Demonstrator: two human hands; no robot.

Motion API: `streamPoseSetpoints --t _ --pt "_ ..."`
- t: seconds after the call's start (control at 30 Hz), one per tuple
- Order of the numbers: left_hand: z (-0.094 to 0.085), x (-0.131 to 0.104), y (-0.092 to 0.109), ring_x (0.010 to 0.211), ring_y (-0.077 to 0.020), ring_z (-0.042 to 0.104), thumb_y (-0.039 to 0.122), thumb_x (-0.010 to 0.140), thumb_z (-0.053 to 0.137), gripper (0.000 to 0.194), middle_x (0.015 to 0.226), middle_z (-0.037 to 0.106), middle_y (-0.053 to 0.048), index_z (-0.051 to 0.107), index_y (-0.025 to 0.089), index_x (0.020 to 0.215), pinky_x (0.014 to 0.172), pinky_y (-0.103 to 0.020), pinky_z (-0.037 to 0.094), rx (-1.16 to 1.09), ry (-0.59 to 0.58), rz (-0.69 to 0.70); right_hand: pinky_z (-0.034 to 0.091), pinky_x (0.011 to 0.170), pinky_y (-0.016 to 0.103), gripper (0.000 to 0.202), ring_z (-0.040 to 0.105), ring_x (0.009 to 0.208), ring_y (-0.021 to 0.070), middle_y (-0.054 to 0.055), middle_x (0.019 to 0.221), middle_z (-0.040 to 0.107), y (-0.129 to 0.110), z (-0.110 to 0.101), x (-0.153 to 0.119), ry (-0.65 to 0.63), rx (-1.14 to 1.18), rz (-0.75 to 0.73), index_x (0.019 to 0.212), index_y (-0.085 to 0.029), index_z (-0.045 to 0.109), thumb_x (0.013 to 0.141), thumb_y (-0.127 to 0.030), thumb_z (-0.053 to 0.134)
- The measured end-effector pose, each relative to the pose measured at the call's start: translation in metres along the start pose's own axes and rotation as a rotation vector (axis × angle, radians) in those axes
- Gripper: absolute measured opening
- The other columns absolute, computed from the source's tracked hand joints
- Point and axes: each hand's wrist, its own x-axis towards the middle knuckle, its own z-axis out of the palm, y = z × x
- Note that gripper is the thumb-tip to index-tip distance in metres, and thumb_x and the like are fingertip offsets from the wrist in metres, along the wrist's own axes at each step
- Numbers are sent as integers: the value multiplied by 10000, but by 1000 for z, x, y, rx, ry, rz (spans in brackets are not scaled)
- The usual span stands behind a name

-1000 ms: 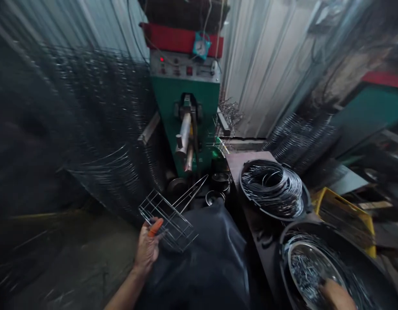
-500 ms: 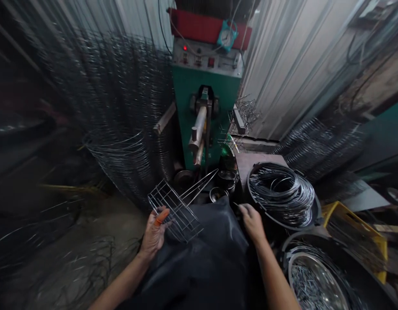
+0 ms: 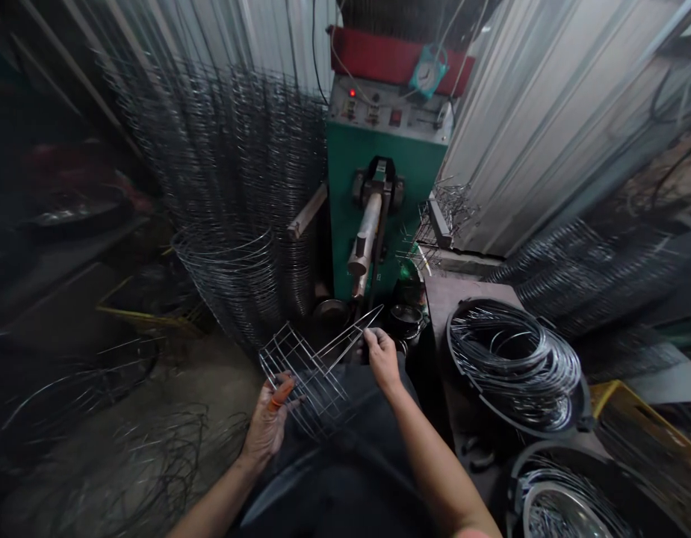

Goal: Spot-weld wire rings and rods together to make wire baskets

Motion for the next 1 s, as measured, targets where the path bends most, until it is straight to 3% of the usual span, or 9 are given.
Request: streamPoseSetpoints --t 0.3,0.6,1.0 --pt "5 20 -8 965 -208 502 413 512 766 453 1055 495 -27 574 231 880 660 -292 483 -8 -26 -19 357 455 192 335 469 474 77 -36 589 522 13 3 26 17 64 -19 682 -176 498 778 -491 560" --pt "25 32 2 865 -182 511 405 517 771 408 888 518 -12 565 213 813 632 -277 475 13 21 -51 390 522 200 280 474 505 78 -39 590 511 20 7 54 5 118 -62 670 -179 496 816 -415 536" --pt "27 49 8 992 -226 507 450 517 757 464 983 561 -31 545 223 861 608 -274 468 77 16 -6 395 475 203 258 467 473 77 -43 573 519 27 15 83 3 206 -17 659 -186 508 727 -417 603"
